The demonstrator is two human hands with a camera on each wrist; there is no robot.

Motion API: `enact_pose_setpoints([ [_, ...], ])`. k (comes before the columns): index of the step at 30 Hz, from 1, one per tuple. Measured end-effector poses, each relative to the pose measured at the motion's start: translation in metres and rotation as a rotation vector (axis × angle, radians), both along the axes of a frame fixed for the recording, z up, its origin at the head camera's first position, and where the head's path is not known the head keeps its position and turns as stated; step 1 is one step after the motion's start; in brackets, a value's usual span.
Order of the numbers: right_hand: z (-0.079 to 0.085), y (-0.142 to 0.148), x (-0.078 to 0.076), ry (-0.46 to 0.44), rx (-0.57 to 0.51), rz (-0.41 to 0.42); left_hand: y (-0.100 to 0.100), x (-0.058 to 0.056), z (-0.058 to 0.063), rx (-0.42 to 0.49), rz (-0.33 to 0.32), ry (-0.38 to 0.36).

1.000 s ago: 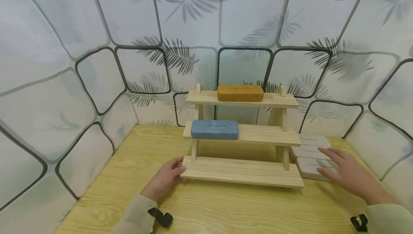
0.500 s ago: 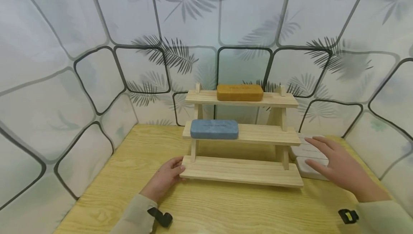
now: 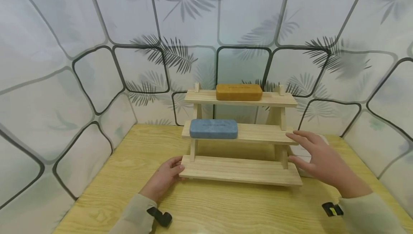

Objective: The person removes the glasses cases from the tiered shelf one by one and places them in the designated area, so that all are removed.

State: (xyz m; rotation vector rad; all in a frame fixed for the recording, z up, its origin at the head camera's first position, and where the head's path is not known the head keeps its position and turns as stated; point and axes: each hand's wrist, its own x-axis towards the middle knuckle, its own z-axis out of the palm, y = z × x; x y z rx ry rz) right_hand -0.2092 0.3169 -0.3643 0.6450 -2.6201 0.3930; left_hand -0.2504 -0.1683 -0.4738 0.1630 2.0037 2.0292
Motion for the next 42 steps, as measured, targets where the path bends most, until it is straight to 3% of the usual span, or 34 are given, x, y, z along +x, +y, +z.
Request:
enact_pose_setpoints([
  [10, 0.007, -0.031, -0.009, 0.006, 0.033, 0.065, 0.001, 0.001, 0.001, 0.003, -0.004, 0.006],
  [30, 0.007, -0.082, -0.027, -0.040, 0.001, 0.156, 0.000, 0.001, 0.001, -0.002, -0.015, 0.017],
  [42, 0.011, -0.113, -0.040, -0.104, 0.033, 0.163, -0.001, 0.001, 0.001, -0.009, -0.028, 0.010],
])
